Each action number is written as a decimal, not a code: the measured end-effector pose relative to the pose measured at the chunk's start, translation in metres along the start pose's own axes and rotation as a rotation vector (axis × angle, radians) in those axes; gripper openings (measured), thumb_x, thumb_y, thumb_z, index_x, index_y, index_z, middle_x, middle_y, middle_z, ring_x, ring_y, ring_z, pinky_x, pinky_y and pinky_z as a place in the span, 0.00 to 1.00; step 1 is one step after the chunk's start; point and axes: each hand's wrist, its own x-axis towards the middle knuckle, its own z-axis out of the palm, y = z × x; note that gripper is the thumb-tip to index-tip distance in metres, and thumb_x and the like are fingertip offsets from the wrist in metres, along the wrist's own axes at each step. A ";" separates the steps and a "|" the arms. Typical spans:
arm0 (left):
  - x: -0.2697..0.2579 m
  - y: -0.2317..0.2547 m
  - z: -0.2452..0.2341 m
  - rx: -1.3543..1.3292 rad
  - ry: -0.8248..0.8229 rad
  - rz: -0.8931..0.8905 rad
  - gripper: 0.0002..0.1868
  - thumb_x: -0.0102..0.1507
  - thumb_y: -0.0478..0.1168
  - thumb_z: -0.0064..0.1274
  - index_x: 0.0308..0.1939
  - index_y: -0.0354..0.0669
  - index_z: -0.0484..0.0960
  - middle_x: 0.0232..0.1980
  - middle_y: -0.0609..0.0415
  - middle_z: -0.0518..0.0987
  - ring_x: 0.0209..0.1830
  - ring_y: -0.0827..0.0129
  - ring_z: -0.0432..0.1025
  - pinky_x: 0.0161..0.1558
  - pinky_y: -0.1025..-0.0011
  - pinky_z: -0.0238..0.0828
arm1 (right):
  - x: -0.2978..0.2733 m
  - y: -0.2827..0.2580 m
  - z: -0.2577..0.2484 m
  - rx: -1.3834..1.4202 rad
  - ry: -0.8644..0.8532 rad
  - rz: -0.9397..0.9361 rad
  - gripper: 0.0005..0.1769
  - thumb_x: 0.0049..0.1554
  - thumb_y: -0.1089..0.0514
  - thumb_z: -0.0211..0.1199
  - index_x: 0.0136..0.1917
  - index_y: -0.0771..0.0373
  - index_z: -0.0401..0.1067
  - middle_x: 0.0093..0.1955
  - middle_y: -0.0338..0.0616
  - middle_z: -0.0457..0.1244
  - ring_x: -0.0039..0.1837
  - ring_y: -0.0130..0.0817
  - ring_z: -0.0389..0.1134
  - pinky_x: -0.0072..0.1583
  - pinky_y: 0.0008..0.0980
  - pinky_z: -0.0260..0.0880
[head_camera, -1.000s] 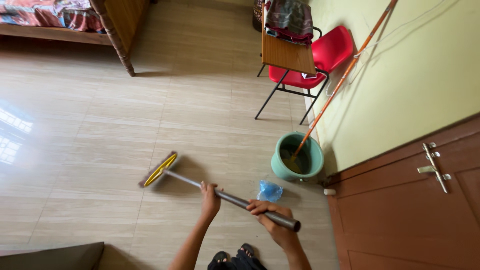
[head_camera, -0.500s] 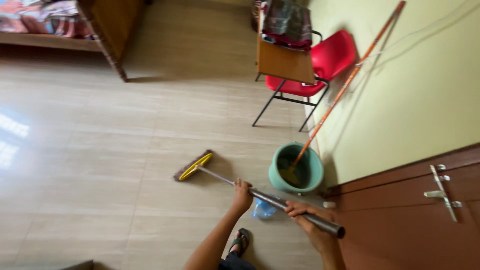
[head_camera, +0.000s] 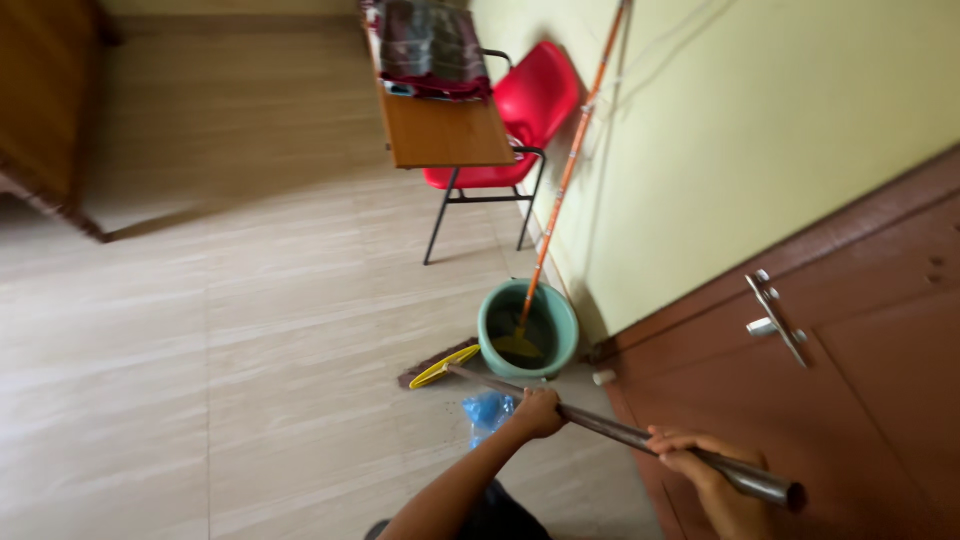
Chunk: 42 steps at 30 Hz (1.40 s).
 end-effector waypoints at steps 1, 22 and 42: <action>-0.001 0.004 0.004 0.002 -0.021 0.016 0.26 0.64 0.56 0.56 0.48 0.33 0.79 0.55 0.34 0.77 0.65 0.41 0.66 0.73 0.42 0.48 | -0.005 0.004 -0.006 0.014 0.021 0.017 0.07 0.48 0.74 0.62 0.36 0.77 0.82 0.46 0.59 0.76 0.60 0.46 0.77 0.65 0.42 0.73; -0.201 0.022 -0.080 -0.159 -0.335 0.509 0.08 0.60 0.40 0.60 0.40 0.44 0.78 0.41 0.46 0.79 0.52 0.49 0.72 0.61 0.51 0.65 | -0.280 -0.087 0.154 0.023 0.613 0.036 0.10 0.54 0.70 0.58 0.45 0.72 0.80 0.49 0.57 0.75 0.57 0.43 0.77 0.64 0.40 0.73; -0.382 -0.016 -0.197 -0.182 -0.454 0.814 0.11 0.54 0.30 0.53 0.39 0.47 0.76 0.40 0.49 0.79 0.54 0.47 0.70 0.68 0.38 0.51 | -0.494 -0.046 0.291 -0.027 0.573 0.157 0.16 0.60 0.56 0.55 0.58 0.66 0.75 0.61 0.49 0.70 0.66 0.39 0.73 0.67 0.38 0.69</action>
